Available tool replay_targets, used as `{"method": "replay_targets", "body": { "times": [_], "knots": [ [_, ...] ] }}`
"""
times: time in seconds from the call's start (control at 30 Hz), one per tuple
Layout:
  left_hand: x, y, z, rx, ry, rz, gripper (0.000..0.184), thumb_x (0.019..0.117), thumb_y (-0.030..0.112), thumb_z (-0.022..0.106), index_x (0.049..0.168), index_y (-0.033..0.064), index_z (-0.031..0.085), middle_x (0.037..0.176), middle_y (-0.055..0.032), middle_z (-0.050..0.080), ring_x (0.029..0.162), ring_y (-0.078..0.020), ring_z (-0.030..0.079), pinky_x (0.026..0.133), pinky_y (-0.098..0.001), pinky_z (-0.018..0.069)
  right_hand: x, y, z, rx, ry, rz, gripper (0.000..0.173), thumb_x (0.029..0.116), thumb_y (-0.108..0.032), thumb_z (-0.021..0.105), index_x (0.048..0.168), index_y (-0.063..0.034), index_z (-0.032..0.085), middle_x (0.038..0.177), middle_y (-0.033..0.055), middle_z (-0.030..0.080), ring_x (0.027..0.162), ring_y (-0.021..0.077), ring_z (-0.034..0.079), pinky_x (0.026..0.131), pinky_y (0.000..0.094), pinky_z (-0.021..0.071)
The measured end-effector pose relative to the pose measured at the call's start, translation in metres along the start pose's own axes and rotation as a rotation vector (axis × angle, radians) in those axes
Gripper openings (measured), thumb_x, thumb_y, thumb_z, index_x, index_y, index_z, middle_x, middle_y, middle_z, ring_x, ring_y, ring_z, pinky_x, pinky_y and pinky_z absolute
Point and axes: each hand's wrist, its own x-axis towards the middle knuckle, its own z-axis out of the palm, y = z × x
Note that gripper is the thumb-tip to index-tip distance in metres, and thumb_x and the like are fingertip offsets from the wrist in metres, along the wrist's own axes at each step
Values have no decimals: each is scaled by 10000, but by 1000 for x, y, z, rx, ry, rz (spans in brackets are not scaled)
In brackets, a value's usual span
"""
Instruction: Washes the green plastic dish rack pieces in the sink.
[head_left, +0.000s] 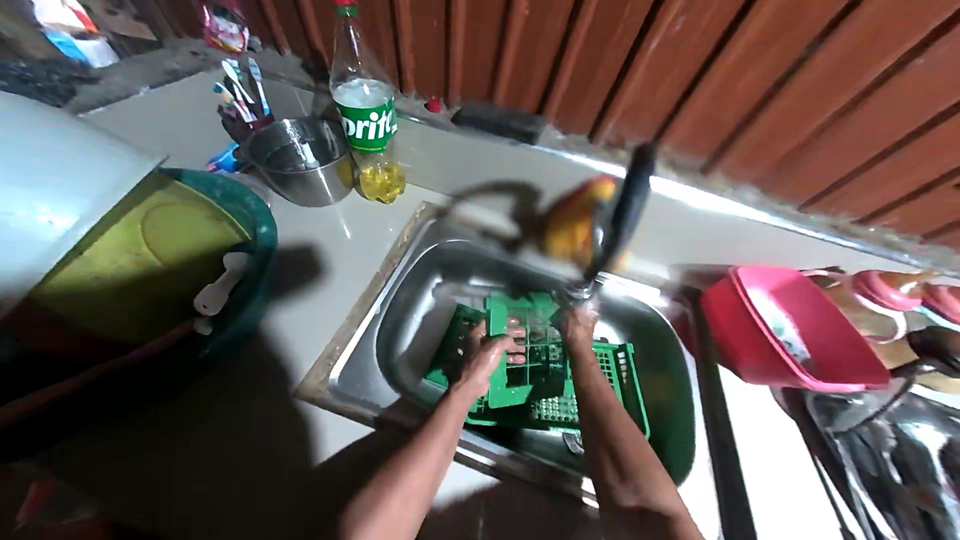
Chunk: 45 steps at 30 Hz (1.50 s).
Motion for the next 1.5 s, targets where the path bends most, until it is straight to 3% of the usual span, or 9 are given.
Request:
{"method": "replay_targets", "body": {
  "times": [0.23, 0.33, 0.4, 0.53, 0.8, 0.97, 1.17, 1.3, 1.5],
  "knots": [
    [7, -2, -6, 4, 123, 84, 414, 916, -69, 566, 1328, -34, 544, 1149, -181, 694, 881, -261, 732, 710, -393, 634, -36, -30, 23, -139, -211, -326, 405, 1052, -241, 510, 1353, 2, 632, 1370, 234, 619, 1319, 374, 565, 1149, 529, 411],
    [3, 3, -3, -39, 97, 107, 376, 931, -91, 537, 1303, -44, 557, 1137, -175, 720, 869, -267, 747, 711, -396, 639, 3, -6, 1, -79, -11, -159, 460, 943, -148, 660, 1333, 85, 591, 1354, 333, 563, 1316, 471, 512, 1127, 584, 393],
    [1, 5, -5, -54, 104, 145, 375, 926, -89, 536, 1299, -50, 554, 1129, -173, 725, 879, -270, 749, 719, -403, 640, 20, 3, -11, -143, 66, -32, 462, 1067, -258, 515, 1387, 75, 525, 1336, 323, 581, 1261, 466, 575, 1068, 588, 458],
    [5, 6, -6, -189, 209, 154, 387, 930, -82, 521, 1314, -41, 533, 1120, -195, 719, 869, -311, 745, 683, -455, 640, -8, -11, -27, -321, -157, 45, 460, 1066, -299, 503, 1399, 17, 539, 1350, 287, 591, 1189, 463, 622, 990, 628, 483],
    [23, -3, -6, -344, 394, 265, 415, 918, -105, 546, 1328, -64, 501, 1132, -244, 674, 909, -323, 722, 796, -437, 625, -128, -34, 19, -174, -118, -464, 371, 1012, -324, 531, 1002, -31, 759, 914, 127, 755, 700, 297, 736, 565, 523, 580],
    [18, 9, -9, -459, 371, 111, 368, 978, -55, 490, 1340, 9, 482, 1137, -245, 681, 856, -386, 731, 620, -515, 619, -46, -19, -4, -308, -209, 67, 446, 1079, -326, 445, 1333, -1, 613, 1323, 252, 618, 1135, 418, 661, 945, 594, 523],
    [24, -8, -8, -243, 359, 153, 338, 930, -31, 581, 1265, 4, 599, 1145, -154, 681, 1031, -230, 648, 850, -384, 543, -99, -34, 33, -150, 15, -539, 432, 1006, -357, 543, 947, 22, 742, 1021, 243, 698, 991, 426, 681, 838, 590, 534],
    [15, -1, -3, -386, 236, 32, 385, 999, -24, 469, 1379, 24, 506, 1230, -214, 660, 969, -340, 713, 737, -485, 616, -29, -17, 10, -303, -104, -137, 486, 975, -339, 641, 1283, 36, 663, 1407, 359, 516, 1337, 514, 477, 1132, 651, 337],
    [10, -3, 0, -295, 136, 2, 342, 1011, -7, 503, 1350, 1, 547, 1198, -216, 687, 972, -344, 725, 742, -478, 626, -1, -4, 9, -296, -1, 300, 544, 1006, -386, 616, 1325, 55, 604, 1412, 312, 523, 1347, 462, 487, 1078, 608, 414]
  ]
}}
